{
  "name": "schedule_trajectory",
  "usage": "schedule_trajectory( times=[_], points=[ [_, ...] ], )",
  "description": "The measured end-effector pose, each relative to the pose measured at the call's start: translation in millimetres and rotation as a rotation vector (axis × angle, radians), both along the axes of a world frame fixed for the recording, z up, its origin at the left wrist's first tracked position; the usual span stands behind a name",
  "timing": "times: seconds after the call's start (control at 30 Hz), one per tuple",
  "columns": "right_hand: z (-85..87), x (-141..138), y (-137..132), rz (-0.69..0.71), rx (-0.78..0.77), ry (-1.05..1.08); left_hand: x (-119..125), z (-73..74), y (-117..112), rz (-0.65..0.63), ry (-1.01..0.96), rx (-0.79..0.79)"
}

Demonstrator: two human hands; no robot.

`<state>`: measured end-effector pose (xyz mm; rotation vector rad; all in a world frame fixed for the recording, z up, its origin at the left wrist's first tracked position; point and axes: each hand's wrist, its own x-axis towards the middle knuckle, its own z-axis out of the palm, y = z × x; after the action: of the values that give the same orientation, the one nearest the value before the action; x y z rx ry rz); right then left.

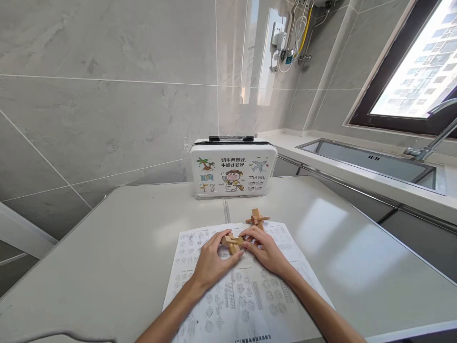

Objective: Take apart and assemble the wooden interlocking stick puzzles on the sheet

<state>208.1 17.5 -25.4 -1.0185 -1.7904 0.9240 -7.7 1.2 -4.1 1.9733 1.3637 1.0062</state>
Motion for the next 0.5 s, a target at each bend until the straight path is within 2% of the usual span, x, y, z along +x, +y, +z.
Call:
schedule_trajectory(
  times=[0.2,0.37,0.5],
  points=[
    [-4.3,1.2,3.6,-0.078,0.01,-0.022,-2.5,3.9,4.8,0.08,-0.183,-0.091],
    [-5.4,1.1,3.5,-0.091,0.0,-0.05,-2.7,3.2,7.1,0.077,-0.324,-0.179],
    [-6.6,0.5,1.7,-0.088,0.025,-0.122,-2.7,2.9,7.2,0.07,-0.358,-0.183]
  ],
)
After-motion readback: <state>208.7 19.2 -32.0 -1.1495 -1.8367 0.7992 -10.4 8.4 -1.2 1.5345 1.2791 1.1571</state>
